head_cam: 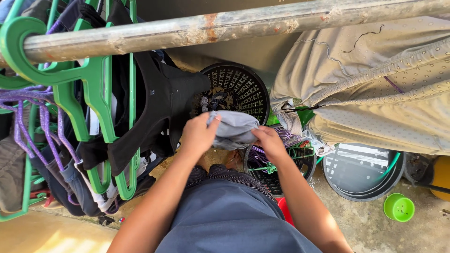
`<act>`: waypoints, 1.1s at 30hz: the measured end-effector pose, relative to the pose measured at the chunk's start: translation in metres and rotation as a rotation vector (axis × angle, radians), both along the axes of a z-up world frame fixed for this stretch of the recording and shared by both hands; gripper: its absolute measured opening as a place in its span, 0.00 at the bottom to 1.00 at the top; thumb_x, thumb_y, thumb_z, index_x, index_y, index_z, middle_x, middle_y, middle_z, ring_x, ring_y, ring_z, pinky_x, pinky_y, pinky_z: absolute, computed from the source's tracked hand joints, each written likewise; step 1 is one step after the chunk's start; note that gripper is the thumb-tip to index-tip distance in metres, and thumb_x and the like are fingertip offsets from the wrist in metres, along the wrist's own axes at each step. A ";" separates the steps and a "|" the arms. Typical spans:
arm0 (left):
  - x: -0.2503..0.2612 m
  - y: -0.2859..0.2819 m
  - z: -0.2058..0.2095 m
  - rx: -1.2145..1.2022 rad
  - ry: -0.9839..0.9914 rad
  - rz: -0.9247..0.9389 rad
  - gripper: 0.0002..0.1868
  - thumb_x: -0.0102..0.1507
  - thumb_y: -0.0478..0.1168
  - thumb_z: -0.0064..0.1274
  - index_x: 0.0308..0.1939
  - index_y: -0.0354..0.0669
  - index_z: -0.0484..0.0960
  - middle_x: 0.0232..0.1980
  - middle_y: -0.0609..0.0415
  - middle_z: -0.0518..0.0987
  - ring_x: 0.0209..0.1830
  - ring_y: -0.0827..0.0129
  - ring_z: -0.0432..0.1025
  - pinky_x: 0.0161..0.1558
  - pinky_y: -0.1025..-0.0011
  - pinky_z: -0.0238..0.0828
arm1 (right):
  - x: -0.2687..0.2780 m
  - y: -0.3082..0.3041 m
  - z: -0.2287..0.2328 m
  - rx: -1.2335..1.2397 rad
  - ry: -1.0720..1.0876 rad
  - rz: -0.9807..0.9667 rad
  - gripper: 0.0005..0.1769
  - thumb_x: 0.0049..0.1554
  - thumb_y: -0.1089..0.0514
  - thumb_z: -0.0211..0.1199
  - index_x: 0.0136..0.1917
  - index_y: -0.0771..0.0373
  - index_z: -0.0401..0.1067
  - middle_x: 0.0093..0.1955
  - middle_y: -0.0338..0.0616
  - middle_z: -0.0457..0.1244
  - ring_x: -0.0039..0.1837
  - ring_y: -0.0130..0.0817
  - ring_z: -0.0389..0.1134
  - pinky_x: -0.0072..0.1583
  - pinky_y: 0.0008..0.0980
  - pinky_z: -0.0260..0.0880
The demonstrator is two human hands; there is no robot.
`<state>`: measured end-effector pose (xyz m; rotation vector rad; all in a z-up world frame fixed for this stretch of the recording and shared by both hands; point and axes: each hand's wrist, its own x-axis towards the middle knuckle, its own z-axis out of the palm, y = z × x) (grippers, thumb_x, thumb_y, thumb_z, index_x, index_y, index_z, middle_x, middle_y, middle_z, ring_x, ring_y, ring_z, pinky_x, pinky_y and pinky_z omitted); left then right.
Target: Hanging several items of laundry, including shirts, pants, and socks, onto hangers and a clothesline in an outdoor area.
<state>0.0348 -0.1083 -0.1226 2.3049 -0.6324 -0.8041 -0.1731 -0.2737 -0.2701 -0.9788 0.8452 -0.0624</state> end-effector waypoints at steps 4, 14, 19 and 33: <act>0.007 0.004 -0.062 -0.114 -0.265 -0.038 0.25 0.70 0.54 0.49 0.58 0.37 0.83 0.44 0.38 0.83 0.45 0.45 0.77 0.48 0.54 0.73 | 0.006 -0.005 0.060 0.055 -0.029 0.031 0.17 0.67 0.54 0.54 0.57 0.68 0.76 0.52 0.46 0.71 0.51 0.35 0.72 0.57 0.41 0.72; -0.021 -0.004 -0.125 -0.079 0.457 -0.248 0.20 0.62 0.38 0.52 0.58 0.42 0.83 0.56 0.47 0.85 0.55 0.60 0.79 0.57 0.64 0.73 | 0.025 0.010 0.078 0.222 -0.252 -0.019 0.20 0.69 0.48 0.51 0.54 0.65 0.74 0.50 0.44 0.71 0.52 0.33 0.72 0.59 0.40 0.72; -0.036 -0.010 -0.131 -0.119 0.669 -0.271 0.24 0.57 0.33 0.63 0.56 0.38 0.75 0.53 0.45 0.84 0.52 0.61 0.79 0.56 0.66 0.75 | 0.025 0.012 0.093 0.224 -0.282 -0.007 0.19 0.69 0.49 0.52 0.54 0.66 0.74 0.50 0.44 0.70 0.51 0.32 0.71 0.58 0.37 0.72; 0.005 0.004 -0.058 -0.217 0.357 -0.193 0.14 0.66 0.48 0.55 0.39 0.40 0.79 0.31 0.51 0.77 0.30 0.69 0.69 0.33 0.65 0.67 | 0.001 -0.030 0.040 -0.365 0.227 -0.206 0.14 0.60 0.54 0.68 0.44 0.67 0.70 0.35 0.35 0.61 0.37 0.22 0.55 0.39 0.27 0.55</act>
